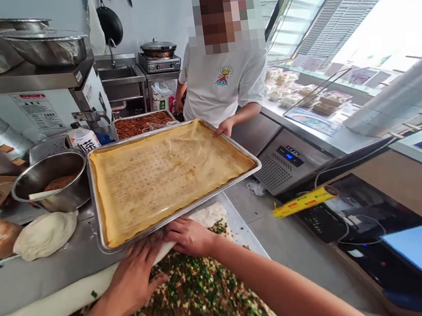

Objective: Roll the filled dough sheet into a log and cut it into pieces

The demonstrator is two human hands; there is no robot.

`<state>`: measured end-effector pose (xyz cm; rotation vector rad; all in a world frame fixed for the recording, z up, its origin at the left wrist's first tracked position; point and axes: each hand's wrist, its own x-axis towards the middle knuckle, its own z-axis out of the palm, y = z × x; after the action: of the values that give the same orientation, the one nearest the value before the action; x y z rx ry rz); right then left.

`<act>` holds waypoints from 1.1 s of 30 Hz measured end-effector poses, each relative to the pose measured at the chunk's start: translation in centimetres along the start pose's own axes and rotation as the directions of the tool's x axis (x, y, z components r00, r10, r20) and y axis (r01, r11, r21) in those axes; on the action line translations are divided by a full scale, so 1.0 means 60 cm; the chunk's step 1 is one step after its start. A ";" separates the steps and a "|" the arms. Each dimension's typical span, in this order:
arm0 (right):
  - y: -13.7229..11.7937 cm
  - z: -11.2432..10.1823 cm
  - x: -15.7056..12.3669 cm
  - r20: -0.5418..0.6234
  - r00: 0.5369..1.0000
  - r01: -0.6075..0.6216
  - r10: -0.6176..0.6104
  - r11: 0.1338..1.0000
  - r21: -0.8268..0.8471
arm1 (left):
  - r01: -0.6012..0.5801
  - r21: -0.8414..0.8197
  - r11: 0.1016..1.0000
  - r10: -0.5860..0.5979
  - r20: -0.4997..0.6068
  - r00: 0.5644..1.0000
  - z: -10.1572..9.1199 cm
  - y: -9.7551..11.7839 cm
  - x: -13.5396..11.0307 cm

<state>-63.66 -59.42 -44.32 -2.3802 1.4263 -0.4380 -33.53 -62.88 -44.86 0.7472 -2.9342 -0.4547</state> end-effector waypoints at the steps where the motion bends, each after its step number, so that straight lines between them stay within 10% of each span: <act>1: 0.008 -0.011 -0.011 0.001 1.000 -0.018 0.018 1.000 0.000 | -0.019 0.008 1.000 0.019 -0.003 1.000 0.005 0.009 0.009; 5: 0.053 -0.055 -0.046 0.121 0.971 -0.202 0.206 0.978 -0.044 | 0.030 -0.013 0.999 -0.030 0.006 1.000 0.016 0.040 0.048; 18: 0.118 -0.104 -0.127 0.169 0.978 -0.108 0.121 0.990 -0.086 | 0.045 -0.142 0.989 -0.031 0.098 0.995 0.039 0.136 0.175; 27: 0.129 -0.121 -0.188 0.036 0.990 -0.134 0.138 0.985 -0.109 | -0.094 -0.124 0.988 0.102 0.058 0.993 0.051 0.169 0.194; 33: 0.071 -0.048 -0.237 -0.253 0.901 -0.398 0.353 0.904 -0.156 | -0.084 -0.160 0.984 0.087 0.009 0.996 0.058 0.203 0.220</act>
<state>-74.68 -49.03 -44.87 -2.1726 2.0750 -0.4804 -51.18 -58.11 -44.41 0.5980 -2.8870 -0.6808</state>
